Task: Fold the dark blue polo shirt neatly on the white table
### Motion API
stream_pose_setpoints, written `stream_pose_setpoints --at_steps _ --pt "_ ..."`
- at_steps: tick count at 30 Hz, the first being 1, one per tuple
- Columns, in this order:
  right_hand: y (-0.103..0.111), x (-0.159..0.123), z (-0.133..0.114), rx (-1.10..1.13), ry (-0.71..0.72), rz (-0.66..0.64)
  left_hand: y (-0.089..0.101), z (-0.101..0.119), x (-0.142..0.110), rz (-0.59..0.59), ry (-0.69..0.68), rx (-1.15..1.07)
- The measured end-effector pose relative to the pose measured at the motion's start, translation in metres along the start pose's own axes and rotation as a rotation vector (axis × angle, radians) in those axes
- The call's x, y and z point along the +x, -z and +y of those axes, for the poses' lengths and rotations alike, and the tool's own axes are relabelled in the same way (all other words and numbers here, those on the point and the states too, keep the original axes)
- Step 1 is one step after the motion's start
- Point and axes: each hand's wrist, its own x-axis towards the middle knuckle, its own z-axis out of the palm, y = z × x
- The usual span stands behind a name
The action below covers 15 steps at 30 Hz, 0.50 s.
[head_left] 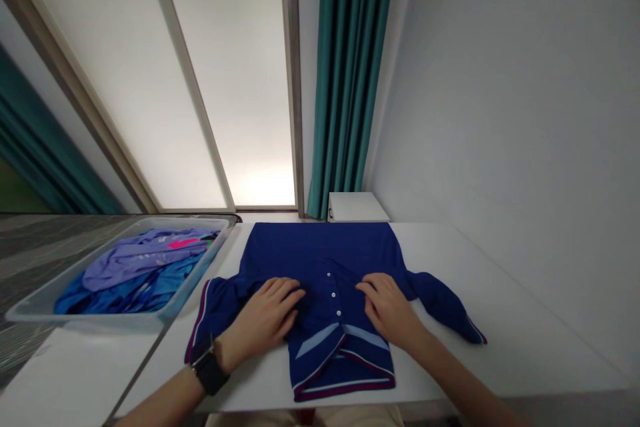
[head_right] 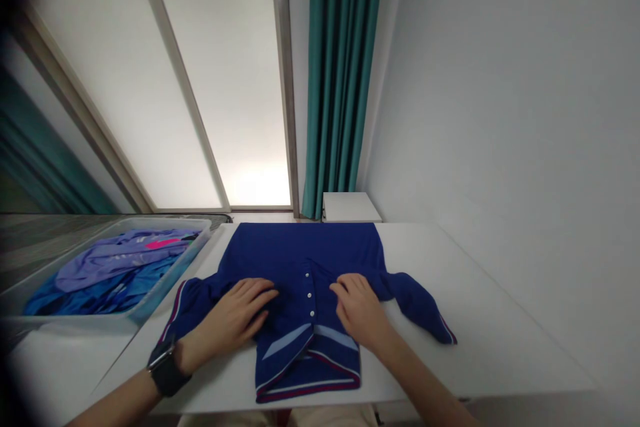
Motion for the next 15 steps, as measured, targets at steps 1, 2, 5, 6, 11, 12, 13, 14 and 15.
stream_pose_setpoints --at_steps 1,2,5,6,11,12,13,14,15 --pt "-0.005 -0.001 -0.011 0.014 0.021 -0.028 -0.008 0.01 0.0 -0.016 -0.019 -0.011" --pt "-0.01 -0.004 -0.019 0.022 0.031 -0.056 -0.016 0.017 -0.002 -0.036 -0.045 -0.018" --pt "-0.018 -0.015 -0.033 0.031 0.042 -0.145 -0.028 0.027 -0.009 -0.092 -0.1 -0.03" --pt "-0.018 -0.018 -0.034 0.035 0.043 -0.167 -0.029 0.026 -0.011 -0.099 -0.106 -0.031" --pt "-0.02 0.0 -0.016 -0.038 -0.058 -0.126 -0.021 -0.004 0.006 0.023 0.096 0.06" --pt "-0.022 0.008 -0.009 -0.07 -0.105 -0.098 -0.022 -0.013 0.013 0.049 0.18 0.096" --pt "-0.025 0.017 -0.002 -0.102 -0.151 -0.076 -0.024 -0.023 0.02 0.057 0.258 0.13" --pt "-0.029 0.026 0.005 -0.133 -0.193 -0.062 -0.027 -0.032 0.026 0.049 0.321 0.159" --pt "-0.033 0.033 0.012 -0.161 -0.228 -0.061 -0.031 -0.04 0.031 0.029 0.366 0.181"
